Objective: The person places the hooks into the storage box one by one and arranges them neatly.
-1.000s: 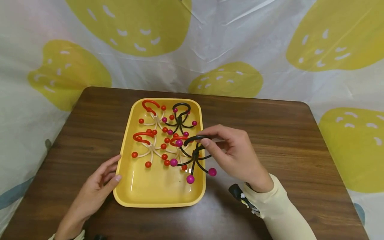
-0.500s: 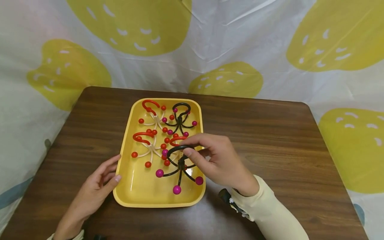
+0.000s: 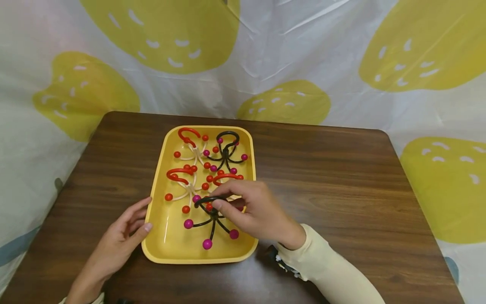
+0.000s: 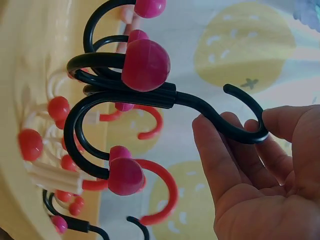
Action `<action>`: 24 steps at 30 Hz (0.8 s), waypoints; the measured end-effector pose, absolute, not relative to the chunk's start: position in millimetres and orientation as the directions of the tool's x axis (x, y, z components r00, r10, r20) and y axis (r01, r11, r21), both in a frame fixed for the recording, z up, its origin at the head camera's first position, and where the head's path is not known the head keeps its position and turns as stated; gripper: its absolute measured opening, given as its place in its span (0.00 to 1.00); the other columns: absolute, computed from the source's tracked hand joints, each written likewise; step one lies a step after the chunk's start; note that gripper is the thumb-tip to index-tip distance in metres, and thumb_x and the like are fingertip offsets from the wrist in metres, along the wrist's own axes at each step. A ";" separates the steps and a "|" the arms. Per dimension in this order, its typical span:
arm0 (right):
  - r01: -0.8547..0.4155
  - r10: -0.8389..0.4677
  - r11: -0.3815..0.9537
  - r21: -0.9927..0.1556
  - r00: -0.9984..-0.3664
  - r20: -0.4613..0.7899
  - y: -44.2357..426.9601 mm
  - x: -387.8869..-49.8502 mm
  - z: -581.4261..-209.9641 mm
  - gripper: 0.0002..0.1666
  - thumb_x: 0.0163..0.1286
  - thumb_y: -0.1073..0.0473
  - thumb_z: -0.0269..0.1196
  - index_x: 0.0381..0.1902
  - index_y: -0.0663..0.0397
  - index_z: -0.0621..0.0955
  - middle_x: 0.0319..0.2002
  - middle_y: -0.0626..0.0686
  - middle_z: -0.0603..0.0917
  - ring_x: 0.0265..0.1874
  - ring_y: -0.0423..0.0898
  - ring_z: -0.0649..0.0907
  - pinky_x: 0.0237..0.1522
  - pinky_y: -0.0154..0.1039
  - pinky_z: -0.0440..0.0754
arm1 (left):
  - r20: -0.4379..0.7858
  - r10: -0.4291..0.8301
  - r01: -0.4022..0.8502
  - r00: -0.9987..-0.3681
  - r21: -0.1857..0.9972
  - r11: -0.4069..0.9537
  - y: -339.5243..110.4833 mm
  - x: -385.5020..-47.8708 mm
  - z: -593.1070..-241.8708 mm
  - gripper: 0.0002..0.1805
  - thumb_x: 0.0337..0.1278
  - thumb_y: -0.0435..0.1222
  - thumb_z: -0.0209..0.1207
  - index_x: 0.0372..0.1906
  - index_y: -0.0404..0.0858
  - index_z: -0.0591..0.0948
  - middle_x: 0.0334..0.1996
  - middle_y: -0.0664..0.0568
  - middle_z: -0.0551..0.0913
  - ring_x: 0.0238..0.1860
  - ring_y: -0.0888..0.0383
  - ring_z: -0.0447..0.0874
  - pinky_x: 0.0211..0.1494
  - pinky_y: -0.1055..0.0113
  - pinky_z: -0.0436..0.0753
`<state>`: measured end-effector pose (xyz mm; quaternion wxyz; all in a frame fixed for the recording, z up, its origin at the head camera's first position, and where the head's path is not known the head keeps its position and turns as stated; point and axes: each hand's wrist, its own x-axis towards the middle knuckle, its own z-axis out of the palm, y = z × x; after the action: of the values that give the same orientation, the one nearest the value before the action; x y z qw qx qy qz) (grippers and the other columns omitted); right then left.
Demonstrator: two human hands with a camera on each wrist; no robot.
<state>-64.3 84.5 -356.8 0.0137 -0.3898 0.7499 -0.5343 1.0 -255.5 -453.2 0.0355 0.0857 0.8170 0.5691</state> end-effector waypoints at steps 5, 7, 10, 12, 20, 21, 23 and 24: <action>-0.555 -0.618 0.122 -0.823 -0.692 0.374 77.8 -62.4 -364.9 0.06 0.77 0.64 0.65 0.47 0.60 0.86 0.43 0.54 0.92 0.42 0.39 0.90 0.39 0.32 0.90 | 0.026 0.179 0.089 -0.983 0.933 0.349 -255.5 1.4 -452.3 0.33 0.78 0.28 0.57 0.81 0.39 0.65 0.63 0.36 0.81 0.55 0.70 0.84 0.51 0.76 0.85; -0.541 -0.622 0.122 -0.832 -0.695 0.361 75.7 -61.6 -367.8 0.06 0.77 0.64 0.65 0.47 0.60 0.86 0.43 0.54 0.91 0.44 0.38 0.90 0.40 0.33 0.90 | 0.024 0.183 0.088 -0.983 0.934 0.346 -255.3 1.3 -451.8 0.33 0.78 0.28 0.57 0.82 0.39 0.64 0.63 0.32 0.80 0.55 0.70 0.84 0.51 0.76 0.85; -0.517 -0.629 0.112 -0.849 -0.698 0.342 72.6 -61.0 -373.0 0.05 0.77 0.65 0.65 0.46 0.60 0.86 0.43 0.55 0.91 0.46 0.40 0.90 0.42 0.34 0.91 | 0.029 0.185 0.092 -0.982 0.935 0.341 -255.1 1.3 -451.5 0.33 0.78 0.28 0.57 0.81 0.38 0.64 0.63 0.30 0.80 0.54 0.70 0.84 0.50 0.75 0.86; -0.504 -0.634 0.110 -0.856 -0.699 0.330 70.6 -61.1 -377.0 0.04 0.76 0.65 0.66 0.45 0.59 0.85 0.43 0.55 0.91 0.46 0.40 0.90 0.43 0.34 0.91 | 0.028 0.187 0.092 -0.982 0.936 0.339 -254.9 1.3 -451.4 0.32 0.78 0.28 0.57 0.81 0.38 0.64 0.63 0.31 0.80 0.54 0.70 0.84 0.50 0.74 0.86; -0.485 -0.642 0.105 -0.868 -0.700 0.313 65.6 -62.8 -391.1 0.02 0.76 0.64 0.66 0.43 0.57 0.85 0.42 0.53 0.90 0.46 0.39 0.90 0.44 0.34 0.90 | 0.030 0.190 0.094 -0.981 0.935 0.341 -255.0 0.7 -451.0 0.32 0.78 0.28 0.57 0.81 0.38 0.65 0.62 0.31 0.80 0.54 0.69 0.85 0.50 0.75 0.86; -0.484 -0.644 0.104 -0.869 -0.699 0.312 65.3 -63.3 -392.6 0.02 0.76 0.64 0.66 0.43 0.57 0.85 0.42 0.53 0.90 0.46 0.39 0.90 0.44 0.34 0.90 | 0.029 0.190 0.094 -0.981 0.935 0.341 -254.9 0.6 -450.7 0.32 0.78 0.28 0.57 0.81 0.38 0.64 0.62 0.31 0.80 0.54 0.69 0.85 0.50 0.75 0.86; -0.483 -0.647 0.105 -0.869 -0.697 0.309 65.1 -63.8 -395.1 0.02 0.76 0.64 0.66 0.43 0.57 0.85 0.42 0.53 0.90 0.46 0.40 0.90 0.44 0.34 0.90 | 0.030 0.191 0.095 -0.981 0.934 0.343 -254.7 0.3 -450.3 0.32 0.78 0.28 0.57 0.81 0.38 0.64 0.63 0.31 0.80 0.54 0.70 0.84 0.51 0.75 0.86; -0.484 -0.649 0.108 -0.868 -0.696 0.308 65.0 -64.1 -396.2 0.02 0.76 0.64 0.66 0.43 0.57 0.85 0.42 0.53 0.90 0.45 0.40 0.90 0.44 0.34 0.90 | 0.030 0.192 0.096 -0.981 0.934 0.343 -254.7 0.2 -450.3 0.32 0.78 0.28 0.57 0.81 0.38 0.64 0.63 0.31 0.80 0.54 0.70 0.84 0.51 0.75 0.86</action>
<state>-64.1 65.0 -396.2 0.0751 -0.3825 0.7404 -0.5476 0.2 -254.7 -450.3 0.0423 0.0880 0.8185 0.5662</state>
